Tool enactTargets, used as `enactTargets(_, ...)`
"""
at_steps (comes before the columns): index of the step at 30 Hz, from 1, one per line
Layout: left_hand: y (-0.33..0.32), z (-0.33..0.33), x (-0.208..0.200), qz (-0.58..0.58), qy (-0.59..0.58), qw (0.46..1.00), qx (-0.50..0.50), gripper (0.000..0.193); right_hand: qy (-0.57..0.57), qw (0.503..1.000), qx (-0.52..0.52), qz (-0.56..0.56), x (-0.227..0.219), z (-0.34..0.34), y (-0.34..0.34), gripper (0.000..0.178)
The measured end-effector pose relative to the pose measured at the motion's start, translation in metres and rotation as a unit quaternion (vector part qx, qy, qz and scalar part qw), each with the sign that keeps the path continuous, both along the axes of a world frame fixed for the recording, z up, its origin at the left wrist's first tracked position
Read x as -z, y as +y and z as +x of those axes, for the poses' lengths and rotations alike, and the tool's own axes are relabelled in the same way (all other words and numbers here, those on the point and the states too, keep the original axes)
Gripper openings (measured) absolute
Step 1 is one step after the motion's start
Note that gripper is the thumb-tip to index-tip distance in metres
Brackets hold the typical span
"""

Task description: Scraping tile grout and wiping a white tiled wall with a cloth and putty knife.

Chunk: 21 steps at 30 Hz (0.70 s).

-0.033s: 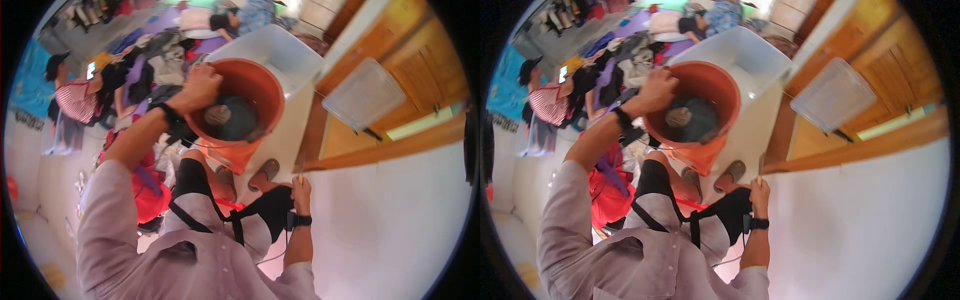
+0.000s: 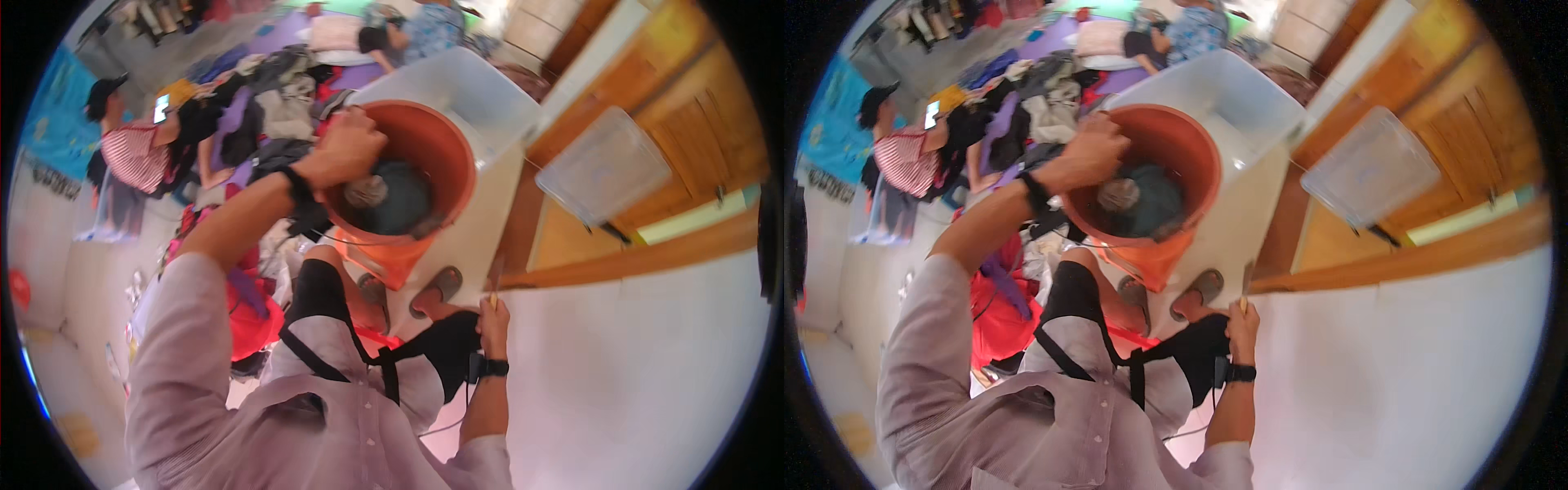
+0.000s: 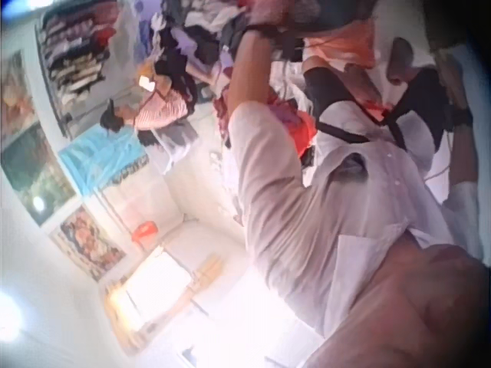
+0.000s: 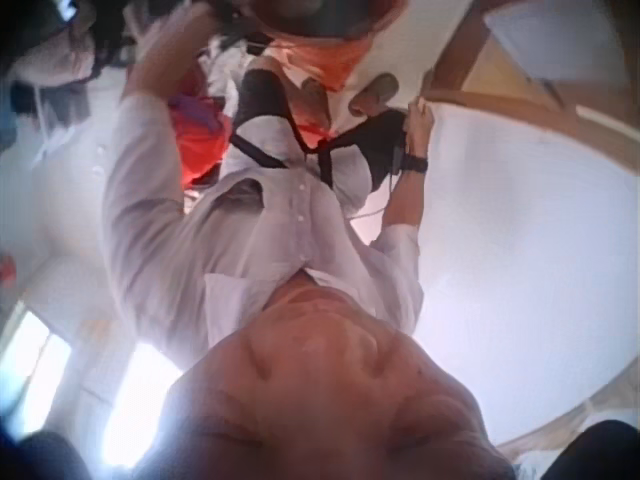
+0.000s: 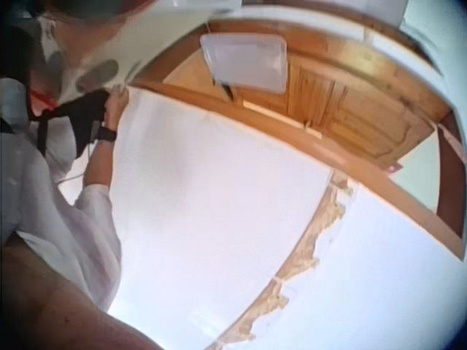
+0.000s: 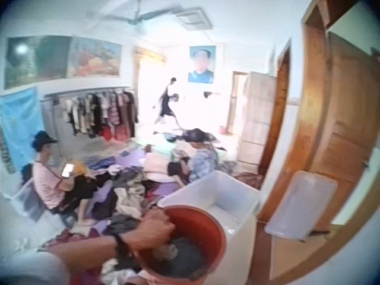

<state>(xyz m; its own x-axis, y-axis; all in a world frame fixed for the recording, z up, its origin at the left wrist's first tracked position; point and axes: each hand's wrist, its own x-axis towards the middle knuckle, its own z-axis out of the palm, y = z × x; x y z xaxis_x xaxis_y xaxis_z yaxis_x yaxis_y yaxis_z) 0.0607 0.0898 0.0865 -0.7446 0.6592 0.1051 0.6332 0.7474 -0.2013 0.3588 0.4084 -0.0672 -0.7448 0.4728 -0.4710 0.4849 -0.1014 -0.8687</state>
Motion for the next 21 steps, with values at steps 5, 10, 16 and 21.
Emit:
enactTargets(5,0.043,-0.002,0.033,-0.015,-0.260,0.964,0.046,0.027,0.000,0.999,0.005,-0.045,0.036,0.005,0.001,0.012)
enactTargets(10,0.058,-0.035,0.067,-0.170,-0.328,0.928,0.051,0.033,0.054,0.994,0.039,-0.085,0.039,0.014,0.003,0.010)
enactTargets(16,0.054,-0.050,0.110,-0.259,-0.379,0.886,0.061,0.038,0.052,0.993,0.094,-0.049,0.026,0.019,-0.001,0.011)
enactTargets(21,0.042,-0.070,0.129,-0.298,-0.366,0.881,0.027,0.041,0.068,0.993,0.085,-0.040,0.020,0.014,-0.005,0.011)
